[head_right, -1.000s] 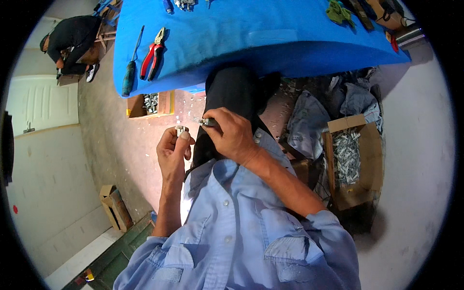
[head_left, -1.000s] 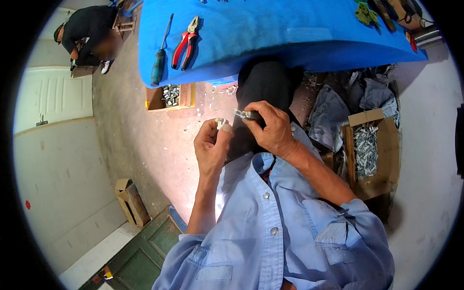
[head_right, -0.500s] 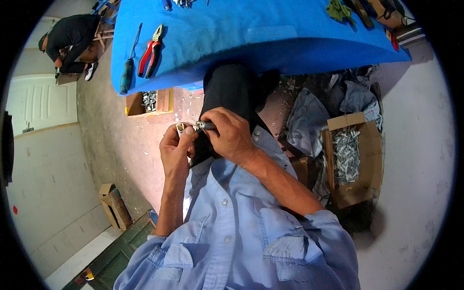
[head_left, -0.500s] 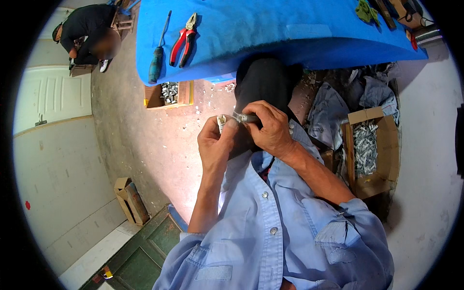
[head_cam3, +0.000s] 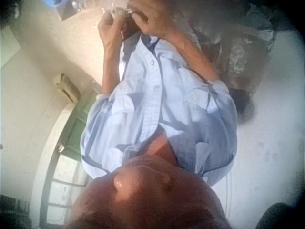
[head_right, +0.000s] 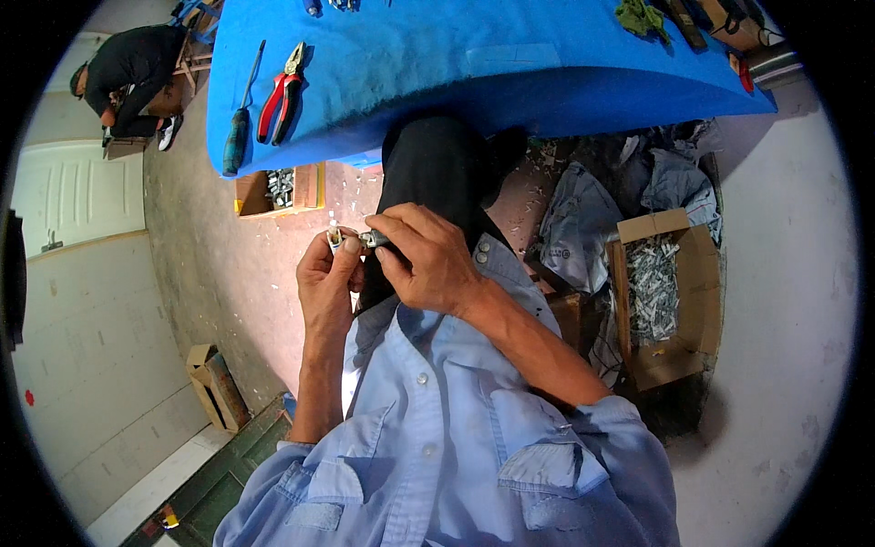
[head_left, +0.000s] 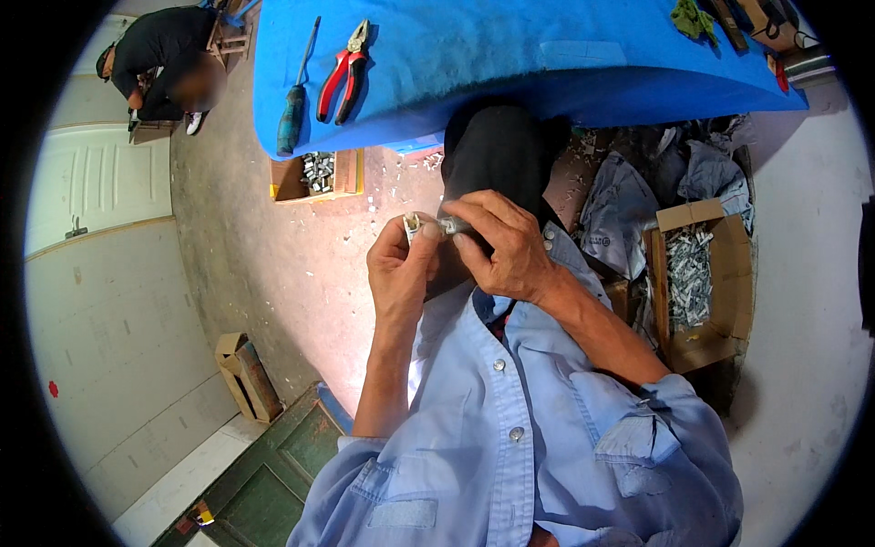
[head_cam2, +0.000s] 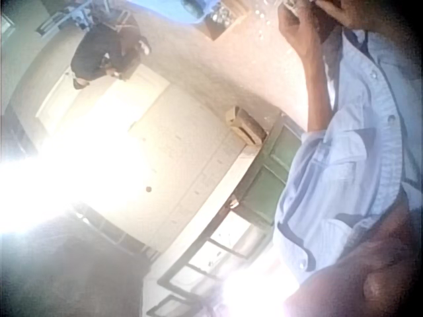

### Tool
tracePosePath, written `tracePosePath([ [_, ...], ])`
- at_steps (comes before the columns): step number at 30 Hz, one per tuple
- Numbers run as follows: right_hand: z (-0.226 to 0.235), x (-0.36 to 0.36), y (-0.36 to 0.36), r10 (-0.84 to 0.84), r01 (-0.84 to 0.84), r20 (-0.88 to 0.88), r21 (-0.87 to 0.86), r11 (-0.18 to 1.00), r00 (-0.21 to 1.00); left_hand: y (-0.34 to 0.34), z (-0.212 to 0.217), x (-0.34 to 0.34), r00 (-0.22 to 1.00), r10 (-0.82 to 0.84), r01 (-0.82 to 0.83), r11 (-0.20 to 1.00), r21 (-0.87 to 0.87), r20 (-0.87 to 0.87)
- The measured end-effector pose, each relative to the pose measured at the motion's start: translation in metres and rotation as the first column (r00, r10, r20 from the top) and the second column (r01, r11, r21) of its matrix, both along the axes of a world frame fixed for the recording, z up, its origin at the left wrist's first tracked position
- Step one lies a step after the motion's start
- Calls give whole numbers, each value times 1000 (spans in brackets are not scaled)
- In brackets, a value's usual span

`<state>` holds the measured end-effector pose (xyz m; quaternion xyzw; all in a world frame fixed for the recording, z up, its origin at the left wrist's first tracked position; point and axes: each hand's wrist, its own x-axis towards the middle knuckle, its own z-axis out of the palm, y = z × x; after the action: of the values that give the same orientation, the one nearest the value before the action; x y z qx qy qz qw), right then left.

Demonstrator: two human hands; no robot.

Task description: The person sits on the floor and assembles small electrical components. They use a green cloth to wipe a component, then use a screwdriver to tighten a screw on a cylindrical object. They also use a blue pen-like tool to mark or adjust the component before placing it on the table.

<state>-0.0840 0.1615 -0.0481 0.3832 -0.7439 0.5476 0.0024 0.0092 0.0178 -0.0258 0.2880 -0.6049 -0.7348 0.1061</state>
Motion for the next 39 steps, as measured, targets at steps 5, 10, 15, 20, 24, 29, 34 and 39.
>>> tracePosePath([
  [5,-3,2,-2,2,1,70,-45,999,998,-1,2,1,999,-35,34,993,-116,1],
  [10,-1,3,-2,-8,13,73,-65,998,997,-1,-1,6,999,-31,32,993,-110,6],
  [15,-2,4,-1,9,7,149,-104,995,989,4,-3,8,1000,-2,1,978,-208,-3],
  [20,0,4,-1,18,1,166,-112,994,986,4,-6,9,1000,18,-22,977,-211,-20],
  [24,2,4,-1,34,-13,201,-105,994,979,3,-4,11,1000,10,-13,975,-222,-14],
  [29,7,2,0,54,-33,216,-101,994,975,-1,-1,11,1000,-19,16,964,-265,-10],
  [34,7,1,0,60,-40,227,-91,995,972,-7,-2,14,998,-56,52,960,-277,-9],
  [39,11,-1,1,66,-37,293,-102,994,954,-10,1,15,993,-114,108,926,-363,5],
])
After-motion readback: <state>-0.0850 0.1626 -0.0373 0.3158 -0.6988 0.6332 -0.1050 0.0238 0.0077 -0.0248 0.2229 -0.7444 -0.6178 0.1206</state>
